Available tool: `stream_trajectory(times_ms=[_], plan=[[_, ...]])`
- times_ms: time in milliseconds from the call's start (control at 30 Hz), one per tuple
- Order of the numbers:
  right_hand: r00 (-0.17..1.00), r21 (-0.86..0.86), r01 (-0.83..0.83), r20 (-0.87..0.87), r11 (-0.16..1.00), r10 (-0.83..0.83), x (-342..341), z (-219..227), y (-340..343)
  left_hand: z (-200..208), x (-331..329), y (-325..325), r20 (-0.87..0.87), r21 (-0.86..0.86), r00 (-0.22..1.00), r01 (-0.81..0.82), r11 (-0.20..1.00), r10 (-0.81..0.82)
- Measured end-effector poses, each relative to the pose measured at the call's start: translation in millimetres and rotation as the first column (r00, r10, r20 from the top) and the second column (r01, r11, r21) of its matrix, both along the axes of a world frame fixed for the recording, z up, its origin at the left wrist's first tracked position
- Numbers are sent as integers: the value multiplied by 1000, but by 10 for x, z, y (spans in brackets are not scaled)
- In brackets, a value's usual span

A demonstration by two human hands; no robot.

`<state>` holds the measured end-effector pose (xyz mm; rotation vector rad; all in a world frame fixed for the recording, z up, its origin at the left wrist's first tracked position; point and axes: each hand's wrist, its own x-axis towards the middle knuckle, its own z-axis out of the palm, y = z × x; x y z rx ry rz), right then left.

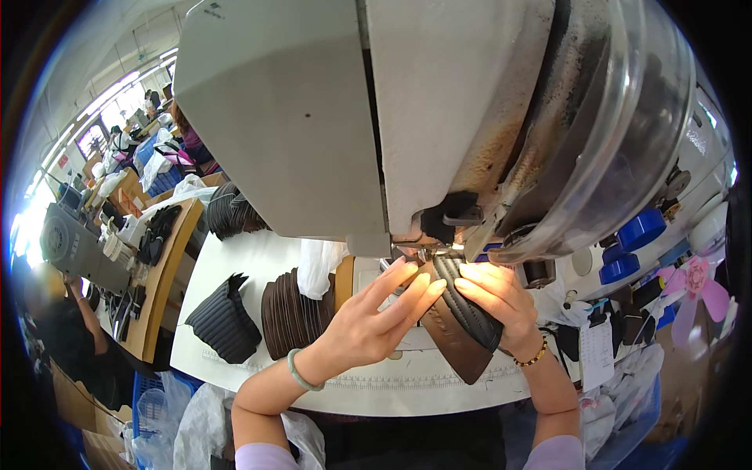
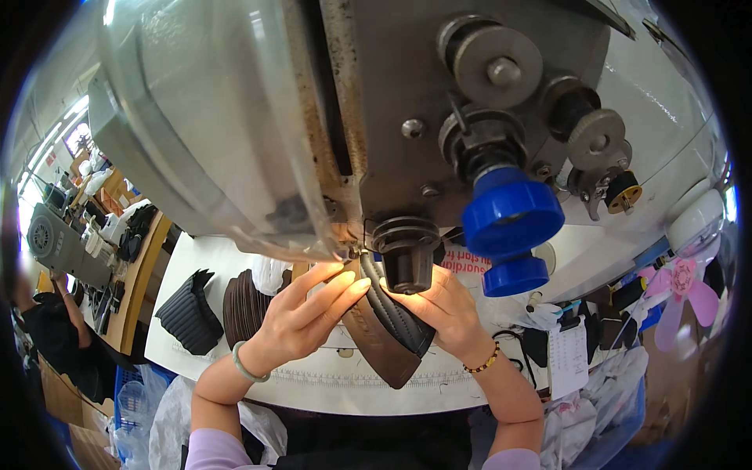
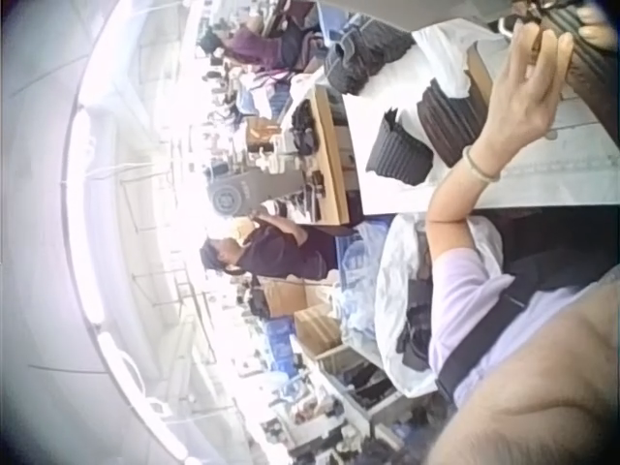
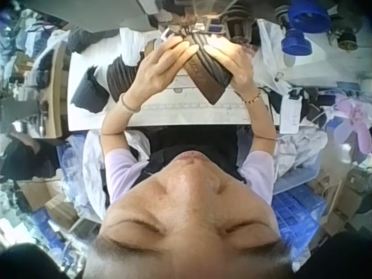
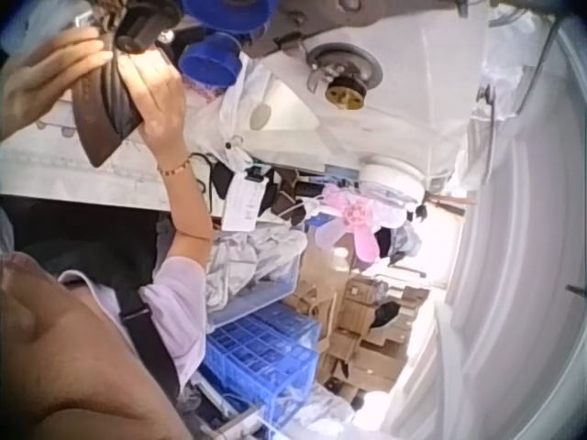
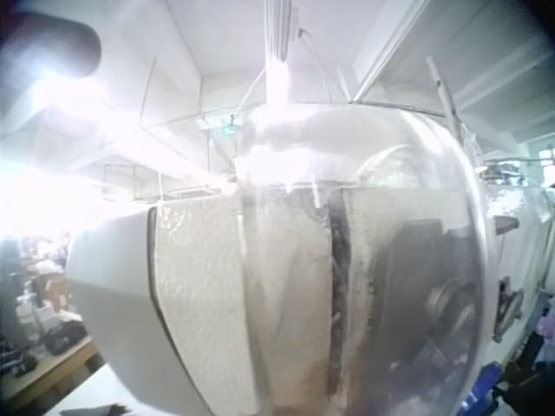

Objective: The recorder uses a heavy-duty industrial sewing machine to stitch together layers of shoe material, specifically black ribbed sections onto a brown base material, followed by trimming excess thread and organizing the components.

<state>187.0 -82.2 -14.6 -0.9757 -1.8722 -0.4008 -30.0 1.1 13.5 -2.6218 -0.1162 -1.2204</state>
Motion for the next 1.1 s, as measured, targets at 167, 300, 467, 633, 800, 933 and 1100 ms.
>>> stream_trajectory(times_ms=[167, 300, 467, 633, 800, 933, 1100], plan=[[1000, -3, -16, 22, 1000, 16, 48, -25, 60, -31, 26, 66, 45, -25, 999, 21, 999, -20], [998, -7, -47, 43, 999, 48, 79, -44, 43, -20, 21, 31, 47, -10, 999, 6, 1000, -5], [994, -1, 4, 107, 1000, -4, 48, 75, 7, -35, 15, 11, 49, -16, 999, -21, 1000, 22], [931, 109, 80, 346, 991, -114, -31, 207, -133, -42, 35, 50, 223, -109, 975, 28, 994, -3], [975, 215, -23, 219, 976, -25, -85, 55, -13, -79, 1, -55, 279, -389, 958, 52, 920, 64], [990, 246, -54, 136, 968, 21, -90, -36, 39, -23, -17, -42, 153, -120, 986, 81, 989, -62], [992, 257, -66, 118, 964, 36, -83, -68, 61, -76, -37, -129, 57, 14, 998, 12, 1000, -13]])
